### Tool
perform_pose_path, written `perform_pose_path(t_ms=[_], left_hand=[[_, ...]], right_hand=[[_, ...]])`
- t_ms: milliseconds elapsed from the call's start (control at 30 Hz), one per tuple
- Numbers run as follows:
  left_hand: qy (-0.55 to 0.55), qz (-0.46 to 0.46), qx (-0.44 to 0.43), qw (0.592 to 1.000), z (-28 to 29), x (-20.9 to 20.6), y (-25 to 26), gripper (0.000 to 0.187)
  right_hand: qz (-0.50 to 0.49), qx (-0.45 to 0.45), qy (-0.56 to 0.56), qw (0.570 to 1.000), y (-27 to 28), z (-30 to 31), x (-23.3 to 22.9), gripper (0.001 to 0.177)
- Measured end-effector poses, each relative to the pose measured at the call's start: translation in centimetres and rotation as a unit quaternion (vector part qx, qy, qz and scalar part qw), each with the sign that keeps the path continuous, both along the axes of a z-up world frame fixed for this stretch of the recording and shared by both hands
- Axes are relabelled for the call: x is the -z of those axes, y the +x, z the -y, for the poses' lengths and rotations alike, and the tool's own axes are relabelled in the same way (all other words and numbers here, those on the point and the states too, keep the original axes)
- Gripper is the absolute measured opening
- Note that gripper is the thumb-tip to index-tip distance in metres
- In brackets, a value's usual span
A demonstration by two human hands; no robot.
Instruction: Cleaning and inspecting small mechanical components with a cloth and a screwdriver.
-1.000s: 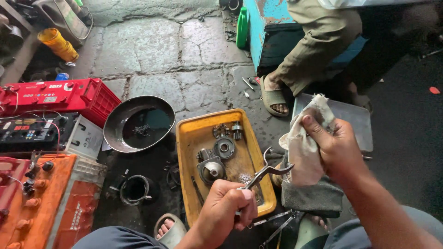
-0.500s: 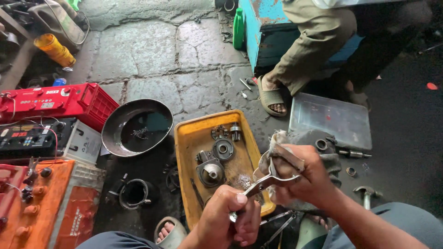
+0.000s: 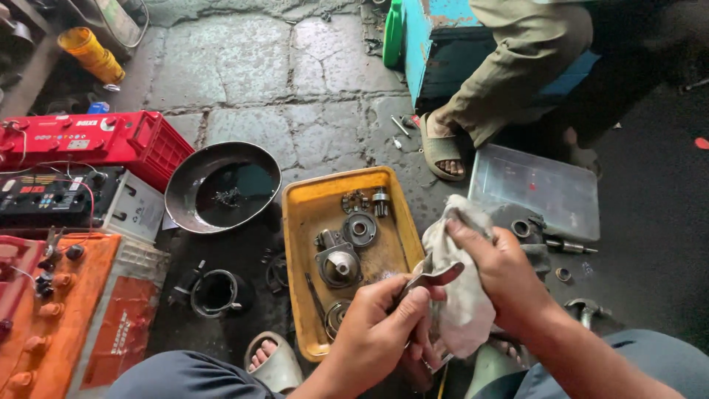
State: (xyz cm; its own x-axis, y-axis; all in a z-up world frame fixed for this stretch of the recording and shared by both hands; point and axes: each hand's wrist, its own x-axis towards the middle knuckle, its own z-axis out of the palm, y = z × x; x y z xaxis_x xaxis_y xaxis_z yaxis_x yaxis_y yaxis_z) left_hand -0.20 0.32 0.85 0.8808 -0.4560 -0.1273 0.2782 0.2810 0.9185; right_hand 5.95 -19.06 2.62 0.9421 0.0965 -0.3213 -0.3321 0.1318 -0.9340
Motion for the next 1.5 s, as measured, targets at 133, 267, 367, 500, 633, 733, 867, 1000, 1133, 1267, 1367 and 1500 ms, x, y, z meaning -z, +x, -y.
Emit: perform_pose_path(t_ms=[133, 267, 367, 500, 633, 733, 867, 1000, 1133, 1267, 1367, 1500], left_hand=[[-0.072, -0.147, 0.007, 0.987, -0.1, -0.5, 0.4, 0.028], [-0.198, -0.147, 0.008, 0.969, -0.2, 0.7, 0.5, 0.034], [-0.244, -0.191, 0.015, 0.951, -0.3, 0.7, 0.5, 0.035], [-0.267, -0.219, 0.025, 0.938, -0.6, 0.4, 0.5, 0.035], [-0.302, -0.252, 0.027, 0.919, -0.8, 0.5, 0.5, 0.035], [-0.303, -0.241, 0.025, 0.922, -0.9, 0.2, 0.6, 0.038], [-0.308, -0.234, -0.026, 0.922, -0.9, 0.5, 0.7, 0.047], [-0.327, -0.24, -0.015, 0.914, -0.9, 0.7, 0.8, 0.051], [-0.337, -0.247, -0.002, 0.909, -0.8, 0.7, 0.8, 0.052], [-0.333, -0.242, -0.005, 0.911, -0.9, 0.6, 0.8, 0.052], [-0.328, -0.241, -0.011, 0.913, -0.9, 0.3, 0.9, 0.05], [-0.303, -0.227, -0.007, 0.926, -0.8, 0.1, 0.7, 0.044]], right_hand=[[-0.004, 0.103, 0.026, 0.994, 1.5, 1.2, -0.3, 0.024], [0.084, 0.161, -0.066, 0.981, 1.5, 1.8, -2.6, 0.021], [0.12, 0.197, -0.115, 0.966, 1.5, 2.5, -3.1, 0.022], [0.183, 0.248, -0.11, 0.945, 2.1, 4.1, -2.8, 0.02], [0.212, 0.29, -0.135, 0.923, 2.1, 4.3, -4.1, 0.021], [0.229, 0.313, -0.162, 0.907, 2.1, 4.8, -4.6, 0.021], [0.211, 0.24, -0.198, 0.927, 2.0, 5.4, -4.0, 0.02], [0.122, 0.08, -0.29, 0.946, 1.7, 4.5, -3.0, 0.017], [0.035, -0.01, -0.321, 0.947, 1.6, 3.2, -2.3, 0.02], [0.127, -0.108, -0.238, 0.957, 2.0, 4.1, -0.3, 0.029], [0.091, -0.131, -0.216, 0.963, 2.0, 3.9, -0.8, 0.029], [-0.008, -0.112, -0.206, 0.972, 1.6, 3.3, -1.3, 0.019]])
